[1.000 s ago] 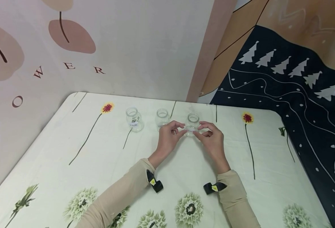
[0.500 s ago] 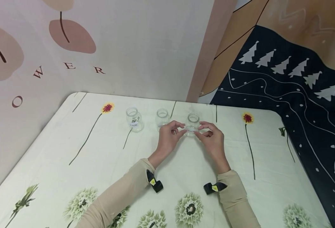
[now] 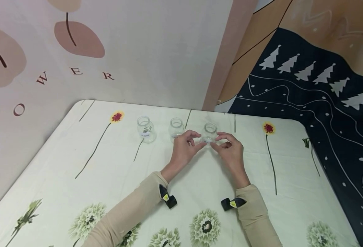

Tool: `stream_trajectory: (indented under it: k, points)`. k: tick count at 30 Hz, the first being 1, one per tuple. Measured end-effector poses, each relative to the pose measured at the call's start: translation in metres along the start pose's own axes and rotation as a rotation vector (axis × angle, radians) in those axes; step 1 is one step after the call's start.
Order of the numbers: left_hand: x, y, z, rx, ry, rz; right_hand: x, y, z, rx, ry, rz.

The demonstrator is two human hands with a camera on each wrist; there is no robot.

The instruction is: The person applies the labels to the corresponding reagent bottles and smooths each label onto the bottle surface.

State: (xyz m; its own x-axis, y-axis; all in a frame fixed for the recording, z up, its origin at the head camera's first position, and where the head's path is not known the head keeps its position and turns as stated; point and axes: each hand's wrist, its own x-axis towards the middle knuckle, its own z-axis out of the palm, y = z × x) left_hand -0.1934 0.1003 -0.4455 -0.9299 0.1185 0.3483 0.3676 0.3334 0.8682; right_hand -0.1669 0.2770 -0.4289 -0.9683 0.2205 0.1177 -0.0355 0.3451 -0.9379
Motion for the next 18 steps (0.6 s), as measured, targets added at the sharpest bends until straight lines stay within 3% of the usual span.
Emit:
stream_trajectory:
  k: [18]
  points:
    - [-0.0004, 0.0001, 0.0000, 0.000, 0.007, 0.008, -0.0003, 0.0000, 0.0004, -0.061, -0.013, 0.003]
